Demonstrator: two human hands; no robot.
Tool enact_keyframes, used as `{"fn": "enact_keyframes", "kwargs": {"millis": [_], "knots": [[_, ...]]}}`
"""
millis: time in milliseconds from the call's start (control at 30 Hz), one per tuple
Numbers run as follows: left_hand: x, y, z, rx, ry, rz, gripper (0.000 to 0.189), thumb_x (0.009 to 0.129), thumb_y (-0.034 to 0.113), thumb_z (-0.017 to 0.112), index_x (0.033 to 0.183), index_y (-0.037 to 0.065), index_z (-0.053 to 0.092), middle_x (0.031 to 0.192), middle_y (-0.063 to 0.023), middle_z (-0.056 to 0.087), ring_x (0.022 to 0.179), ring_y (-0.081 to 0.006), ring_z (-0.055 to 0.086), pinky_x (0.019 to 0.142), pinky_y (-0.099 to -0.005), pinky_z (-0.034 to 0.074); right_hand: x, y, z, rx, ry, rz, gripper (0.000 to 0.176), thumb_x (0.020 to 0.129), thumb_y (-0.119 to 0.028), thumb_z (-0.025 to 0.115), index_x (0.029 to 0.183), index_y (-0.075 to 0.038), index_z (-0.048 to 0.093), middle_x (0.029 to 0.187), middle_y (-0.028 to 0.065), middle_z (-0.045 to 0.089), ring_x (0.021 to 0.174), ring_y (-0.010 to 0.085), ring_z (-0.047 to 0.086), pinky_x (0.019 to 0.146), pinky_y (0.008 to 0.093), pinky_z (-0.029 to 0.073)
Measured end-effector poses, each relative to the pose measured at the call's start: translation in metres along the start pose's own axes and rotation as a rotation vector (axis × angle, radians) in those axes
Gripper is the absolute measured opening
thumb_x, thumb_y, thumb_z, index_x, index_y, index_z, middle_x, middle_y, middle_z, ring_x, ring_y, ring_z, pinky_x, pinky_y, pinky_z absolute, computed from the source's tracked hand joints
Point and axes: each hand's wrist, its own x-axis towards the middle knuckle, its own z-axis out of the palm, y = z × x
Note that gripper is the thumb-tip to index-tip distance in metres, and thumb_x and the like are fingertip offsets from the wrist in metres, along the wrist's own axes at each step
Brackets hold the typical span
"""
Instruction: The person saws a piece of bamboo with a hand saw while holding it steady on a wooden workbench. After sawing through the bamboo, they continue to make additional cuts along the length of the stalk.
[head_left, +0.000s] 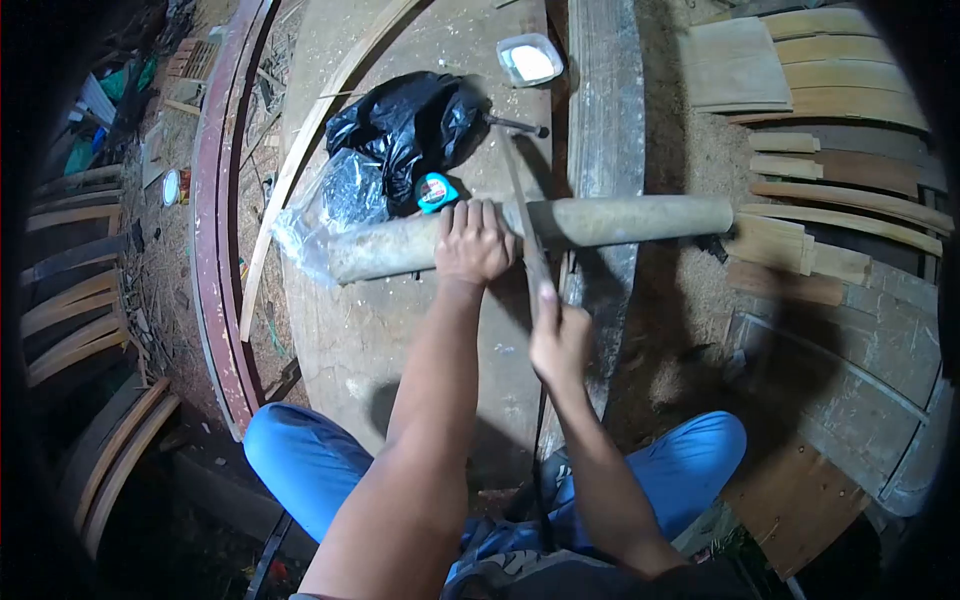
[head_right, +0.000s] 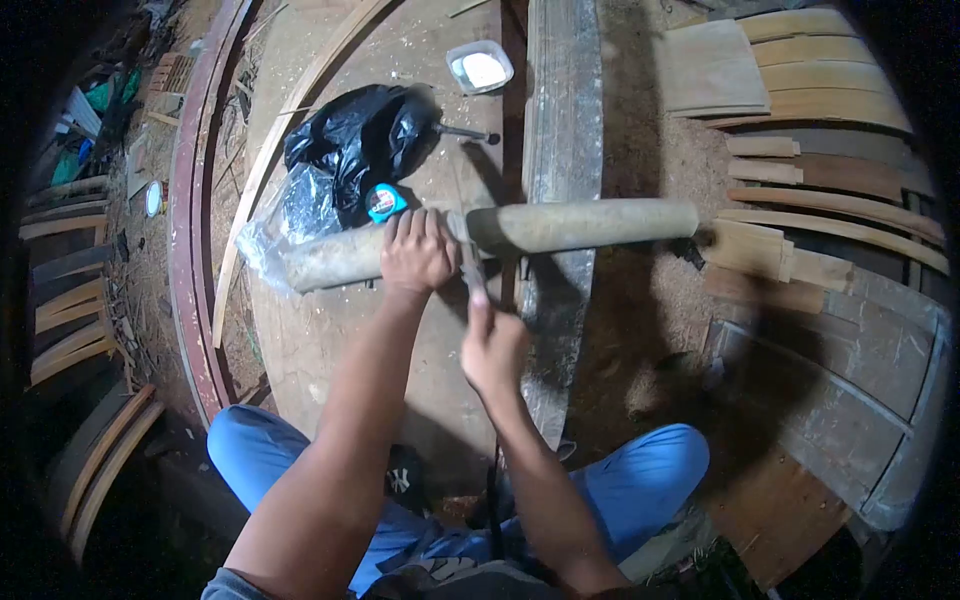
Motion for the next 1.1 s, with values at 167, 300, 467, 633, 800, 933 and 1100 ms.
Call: {"fn": "enact_keyframes", "kwargs": {"millis": [167, 300, 467, 633, 800, 933, 1100], "knots": [[-0.007, 0.004, 0.004, 0.066, 0.091, 0.006, 0.028, 0.083, 0.022, 0.059, 0.099, 0.002, 0.070, 0.098, -0.0139, 0.071, 0.092, -0.0301, 0.067, 0.087, -0.0416, 0.051, -0.042, -0.002, -0.024, 0.096, -0.064, 0.062, 0.063, 0.108, -0.037, 0.054, 0.060, 0.005, 0.046, 0.049, 0.0071, 0.036, 0.049, 0.0136, 0.034, 0.048, 0.0419, 0.026], [-0.006, 0.004, -0.001, 0.028, -0.005, -0.023, 0.030, 0.083, 0.024, 0.060, 0.102, 0.003, 0.069, 0.098, -0.0140, 0.071, 0.093, -0.0300, 0.068, 0.088, -0.0425, 0.050, -0.103, 0.012, -0.066, 0.208, -0.108, 0.196, 0.055, 0.107, -0.027, 0.055, 0.061, 0.002, 0.049, 0.050, 0.0029, 0.039, 0.046, 0.0107, 0.039, 0.047, 0.0381, 0.027], [0.008, 0.000, 0.001, -0.010, -0.050, -0.005, 0.026, 0.083, 0.028, 0.063, 0.093, 0.005, 0.067, 0.087, -0.0122, 0.067, 0.085, -0.0298, 0.066, 0.084, -0.0418, 0.050, 0.000, -0.001, -0.008, -0.037, -0.035, 0.028, 0.065, 0.107, -0.044, 0.052, 0.064, 0.005, 0.055, 0.050, 0.0112, 0.046, 0.046, 0.0188, 0.045, 0.049, 0.0431, 0.034], [0.000, 0.001, 0.003, 0.032, -0.015, -0.016, 0.024, 0.085, 0.024, 0.060, 0.095, 0.004, 0.069, 0.089, -0.0127, 0.067, 0.086, -0.0294, 0.065, 0.083, -0.0413, 0.050, 0.001, -0.012, -0.015, 0.220, -0.120, 0.110, 0.056, 0.105, -0.040, 0.057, 0.071, 0.004, 0.062, 0.055, 0.0129, 0.055, 0.052, 0.0229, 0.054, 0.053, 0.0398, 0.040], [-0.004, 0.001, 0.002, 0.033, -0.010, -0.014, 0.028, 0.083, 0.023, 0.060, 0.100, 0.002, 0.069, 0.095, -0.0126, 0.068, 0.088, -0.0287, 0.065, 0.085, -0.0406, 0.049, -0.039, 0.010, -0.048, 0.350, -0.188, -0.016, 0.036, 0.101, -0.023, 0.067, 0.073, -0.005, 0.055, 0.060, -0.0047, 0.044, 0.058, 0.0042, 0.039, 0.051, 0.0289, 0.029], [-0.003, 0.002, 0.002, 0.045, -0.009, -0.014, 0.029, 0.083, 0.023, 0.060, 0.101, 0.002, 0.069, 0.096, -0.0124, 0.068, 0.090, -0.0282, 0.065, 0.086, -0.0406, 0.049, -0.049, 0.024, -0.056, 0.452, -0.249, 0.107, 0.032, 0.102, -0.019, 0.062, 0.074, -0.006, 0.053, 0.064, -0.0052, 0.048, 0.059, 0.0040, 0.042, 0.054, 0.0260, 0.031], [-0.004, 0.002, 0.003, 0.051, 0.010, -0.018, 0.027, 0.082, 0.022, 0.060, 0.100, 0.003, 0.069, 0.095, -0.0122, 0.068, 0.091, -0.0280, 0.066, 0.087, -0.0408, 0.050, -0.052, 0.018, -0.059, 0.492, -0.285, 0.056, 0.034, 0.102, -0.019, 0.062, 0.072, -0.007, 0.051, 0.063, -0.0048, 0.046, 0.059, 0.0050, 0.041, 0.053, 0.0287, 0.030]]}}
